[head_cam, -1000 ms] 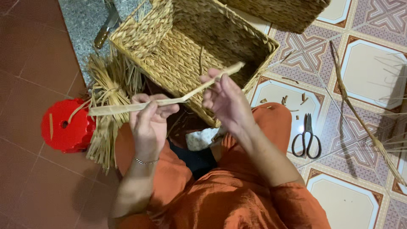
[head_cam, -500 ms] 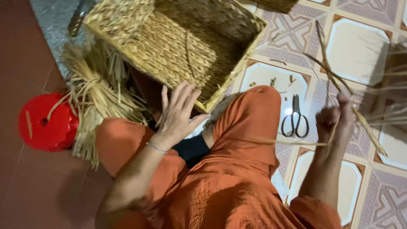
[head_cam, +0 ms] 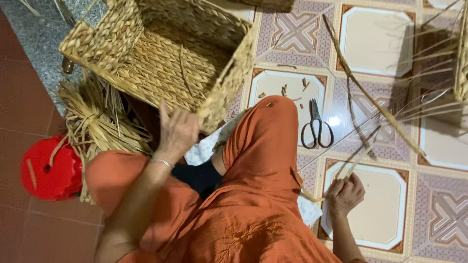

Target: The person weaves dried palm leaves into the rim of a rectangular basket. They interlace the leaves by hand, occasionally using scissors to trim excess material.

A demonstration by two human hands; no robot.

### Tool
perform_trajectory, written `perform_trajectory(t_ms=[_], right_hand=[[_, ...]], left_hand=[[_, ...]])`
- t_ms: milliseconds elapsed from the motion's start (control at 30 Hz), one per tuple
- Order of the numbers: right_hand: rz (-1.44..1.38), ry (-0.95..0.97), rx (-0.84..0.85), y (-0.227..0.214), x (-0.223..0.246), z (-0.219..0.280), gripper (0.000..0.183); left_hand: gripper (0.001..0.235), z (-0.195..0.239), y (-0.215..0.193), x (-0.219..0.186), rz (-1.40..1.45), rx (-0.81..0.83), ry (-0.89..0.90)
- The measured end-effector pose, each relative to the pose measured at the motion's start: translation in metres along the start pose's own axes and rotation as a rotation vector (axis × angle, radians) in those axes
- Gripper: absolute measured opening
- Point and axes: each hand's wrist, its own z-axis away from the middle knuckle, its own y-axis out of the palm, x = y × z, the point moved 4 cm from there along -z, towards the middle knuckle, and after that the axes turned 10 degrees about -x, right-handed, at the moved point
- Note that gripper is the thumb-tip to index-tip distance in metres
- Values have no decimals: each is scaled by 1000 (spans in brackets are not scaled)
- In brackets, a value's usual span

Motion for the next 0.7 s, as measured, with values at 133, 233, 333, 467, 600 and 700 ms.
perform_trajectory(t_ms=[133,233,333,467,600,700], right_hand=[[3,25,56,3,-8,0,16],[-8,51,88,8,-13,1,19],[2,53,104,9,-17,6,20],[19,58,90,10,-17,5,22],[53,53,74,9,-12,-1,20],[-8,43,69,4,-7,-3,26]], left_hand=[[36,-13,-8,42,-61,94,-103],[45,-32,-21,89,-49,44,-207],[35,-54,-41,145,-36,-97,-259],[31,-77,-62,210,101,-201,-345],[20,-78,-75,219,205,-312,-320],[21,-79,-65,200,282,-327,-360]])
